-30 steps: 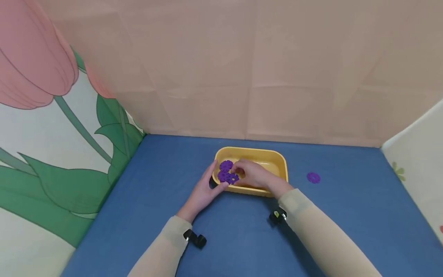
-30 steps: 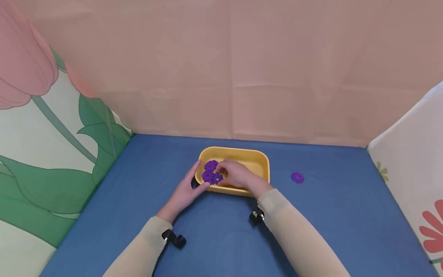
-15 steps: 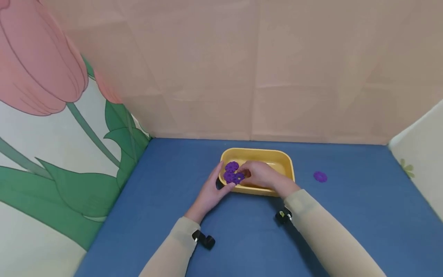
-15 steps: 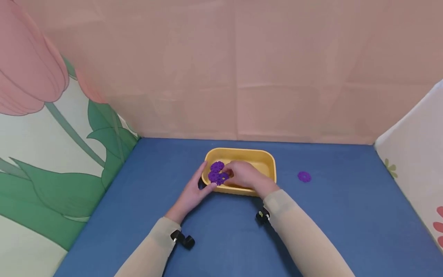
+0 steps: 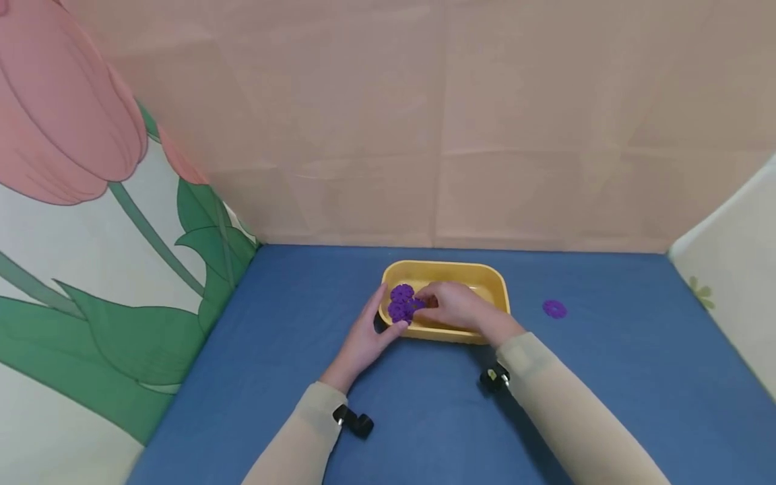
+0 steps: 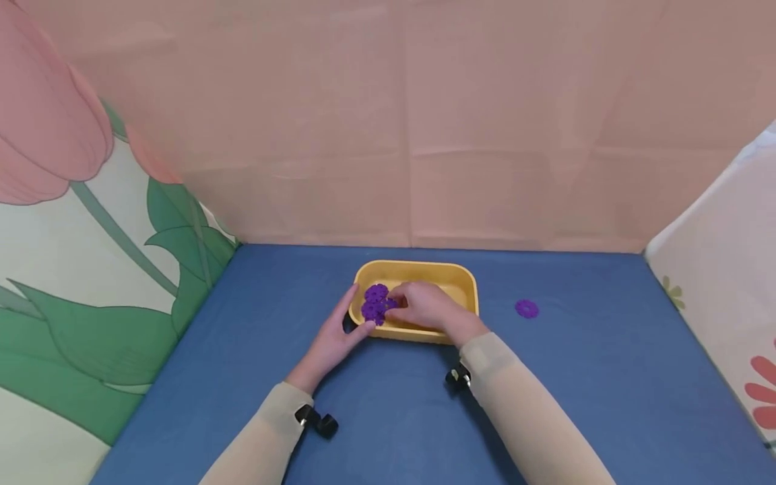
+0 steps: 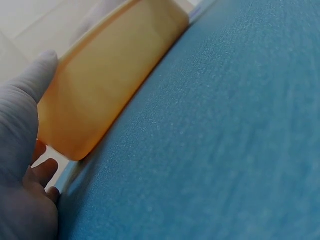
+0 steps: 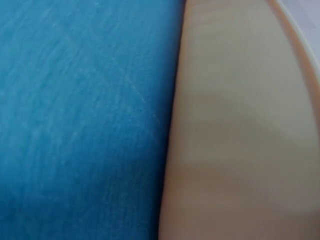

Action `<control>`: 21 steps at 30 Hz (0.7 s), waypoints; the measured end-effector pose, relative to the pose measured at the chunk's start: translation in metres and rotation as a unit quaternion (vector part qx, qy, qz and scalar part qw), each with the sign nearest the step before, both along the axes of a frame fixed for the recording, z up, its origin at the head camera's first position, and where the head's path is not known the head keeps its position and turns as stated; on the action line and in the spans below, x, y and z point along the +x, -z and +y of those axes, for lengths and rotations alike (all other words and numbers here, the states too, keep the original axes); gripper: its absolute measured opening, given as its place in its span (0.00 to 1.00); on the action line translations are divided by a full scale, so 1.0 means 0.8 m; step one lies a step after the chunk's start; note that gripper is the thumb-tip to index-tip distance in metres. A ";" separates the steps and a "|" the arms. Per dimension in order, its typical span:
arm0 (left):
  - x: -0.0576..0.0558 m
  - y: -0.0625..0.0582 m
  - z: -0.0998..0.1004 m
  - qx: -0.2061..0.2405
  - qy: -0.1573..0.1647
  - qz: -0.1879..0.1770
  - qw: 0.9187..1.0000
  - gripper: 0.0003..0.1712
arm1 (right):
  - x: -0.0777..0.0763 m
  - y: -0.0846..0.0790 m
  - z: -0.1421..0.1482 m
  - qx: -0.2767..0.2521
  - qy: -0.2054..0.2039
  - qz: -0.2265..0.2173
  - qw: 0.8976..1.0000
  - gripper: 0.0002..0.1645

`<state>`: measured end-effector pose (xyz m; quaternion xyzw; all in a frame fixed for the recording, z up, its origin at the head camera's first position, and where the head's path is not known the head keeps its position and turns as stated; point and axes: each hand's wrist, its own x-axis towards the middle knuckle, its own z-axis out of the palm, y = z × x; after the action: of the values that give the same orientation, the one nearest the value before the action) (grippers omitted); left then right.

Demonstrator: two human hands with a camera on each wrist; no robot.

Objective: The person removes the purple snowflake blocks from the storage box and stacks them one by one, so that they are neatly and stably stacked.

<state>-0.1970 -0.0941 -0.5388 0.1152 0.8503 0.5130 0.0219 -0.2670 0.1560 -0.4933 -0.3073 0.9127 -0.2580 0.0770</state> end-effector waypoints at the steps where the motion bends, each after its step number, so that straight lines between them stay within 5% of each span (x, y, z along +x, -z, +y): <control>1: 0.000 -0.001 -0.001 0.001 0.000 0.000 1.000 0.55 | 0.001 -0.003 0.000 -0.006 0.008 -0.002 1.000 0.17; 11: 0.002 -0.006 -0.005 0.003 -0.021 -0.007 1.000 0.55 | 0.020 -0.028 0.012 -0.045 0.104 0.013 0.993 0.21; 21: -0.001 -0.011 -0.010 0.006 -0.029 0.001 1.000 0.55 | 0.042 -0.043 0.041 -0.091 0.179 0.094 0.975 0.20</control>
<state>-0.1975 -0.1023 -0.5300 0.0913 0.8504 0.5182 0.0052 -0.2331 0.1890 -0.4589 -0.1678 0.9287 -0.3197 -0.0844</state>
